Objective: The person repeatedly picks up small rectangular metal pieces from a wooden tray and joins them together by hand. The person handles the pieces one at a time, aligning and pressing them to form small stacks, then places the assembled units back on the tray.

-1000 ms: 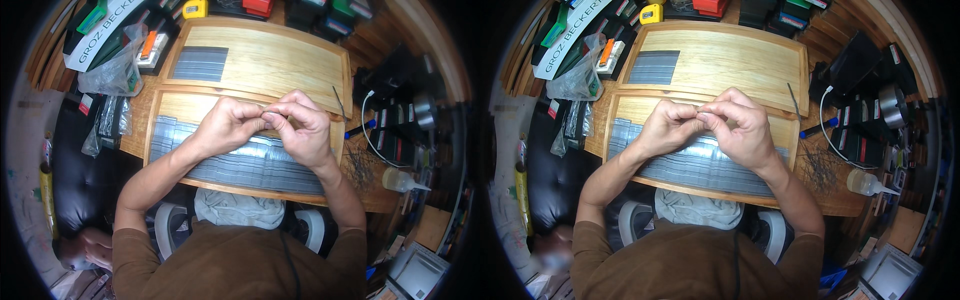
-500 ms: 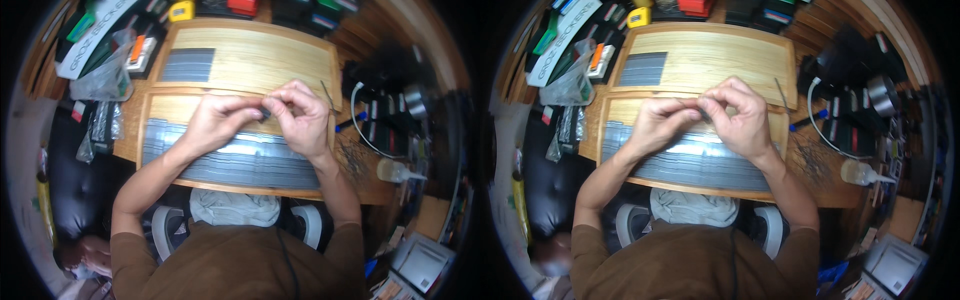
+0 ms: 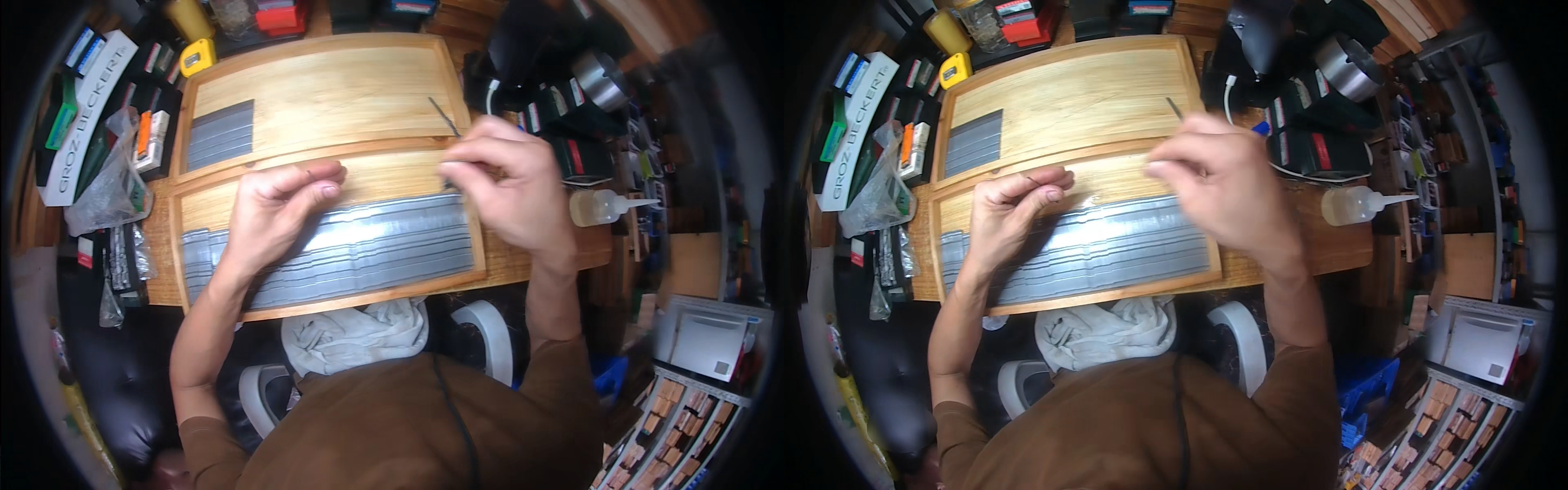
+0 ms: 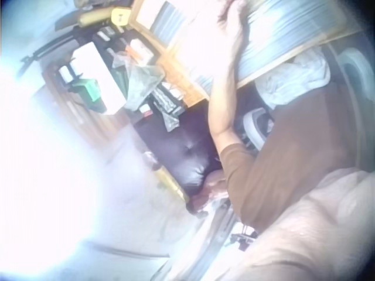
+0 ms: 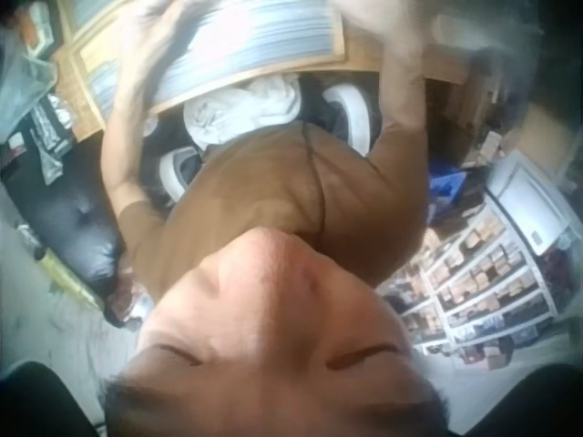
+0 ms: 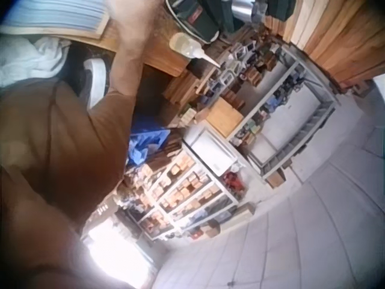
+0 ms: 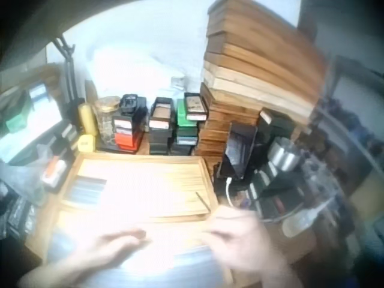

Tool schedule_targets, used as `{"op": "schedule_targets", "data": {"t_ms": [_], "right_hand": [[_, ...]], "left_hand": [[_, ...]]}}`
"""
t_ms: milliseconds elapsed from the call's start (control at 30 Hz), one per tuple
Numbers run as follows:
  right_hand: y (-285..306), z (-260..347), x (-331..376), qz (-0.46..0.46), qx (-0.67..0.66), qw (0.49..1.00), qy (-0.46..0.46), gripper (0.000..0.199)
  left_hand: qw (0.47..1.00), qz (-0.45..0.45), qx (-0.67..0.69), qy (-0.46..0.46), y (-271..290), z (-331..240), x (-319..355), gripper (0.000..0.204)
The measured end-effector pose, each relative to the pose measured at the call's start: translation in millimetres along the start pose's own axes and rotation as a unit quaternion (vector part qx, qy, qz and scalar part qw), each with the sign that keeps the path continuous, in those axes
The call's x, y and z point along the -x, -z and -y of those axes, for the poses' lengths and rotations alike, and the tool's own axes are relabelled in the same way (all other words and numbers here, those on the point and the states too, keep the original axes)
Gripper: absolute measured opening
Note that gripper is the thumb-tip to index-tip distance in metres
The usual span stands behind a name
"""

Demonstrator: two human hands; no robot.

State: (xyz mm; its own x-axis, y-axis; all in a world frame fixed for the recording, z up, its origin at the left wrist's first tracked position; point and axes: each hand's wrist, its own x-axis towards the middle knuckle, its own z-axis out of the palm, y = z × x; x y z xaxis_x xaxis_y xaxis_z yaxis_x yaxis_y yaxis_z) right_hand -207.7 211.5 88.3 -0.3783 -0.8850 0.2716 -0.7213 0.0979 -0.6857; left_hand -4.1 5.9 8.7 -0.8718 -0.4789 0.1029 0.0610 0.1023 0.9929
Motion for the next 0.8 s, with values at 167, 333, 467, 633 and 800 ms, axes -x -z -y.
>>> {"op": "schedule_targets", "data": {"t_ms": [167,333,467,633,800], "right_hand": [[-78.4,4.7,-36.9,0.024,-0.163,0.982,0.086,0.008],[-107.4,7.2,-46.8,-0.009,-0.225,0.968,0.108,0.010],[-113.3,0.1,-47.7,0.013,-0.254,0.963,0.092,0.015],[-114.7,-5.0,-47.6,0.030,-0.282,0.957,0.063,0.016],[-115.1,-1.7,-46.6,0.012,-0.262,0.962,0.077,0.015]], "left_hand": [[0.998,0.033,-0.045,0.015,6.7,-12.3,0.1,0.021],[0.998,0.055,-0.029,0.006,11.5,-11.7,1.0,0.018],[0.997,0.044,-0.063,0.003,10.8,-1.4,0.2,0.019],[0.999,0.044,-0.023,0.014,8.5,5.5,-0.7,0.021],[0.997,0.049,-0.043,0.034,9.8,1.2,-0.4,0.020]]}}
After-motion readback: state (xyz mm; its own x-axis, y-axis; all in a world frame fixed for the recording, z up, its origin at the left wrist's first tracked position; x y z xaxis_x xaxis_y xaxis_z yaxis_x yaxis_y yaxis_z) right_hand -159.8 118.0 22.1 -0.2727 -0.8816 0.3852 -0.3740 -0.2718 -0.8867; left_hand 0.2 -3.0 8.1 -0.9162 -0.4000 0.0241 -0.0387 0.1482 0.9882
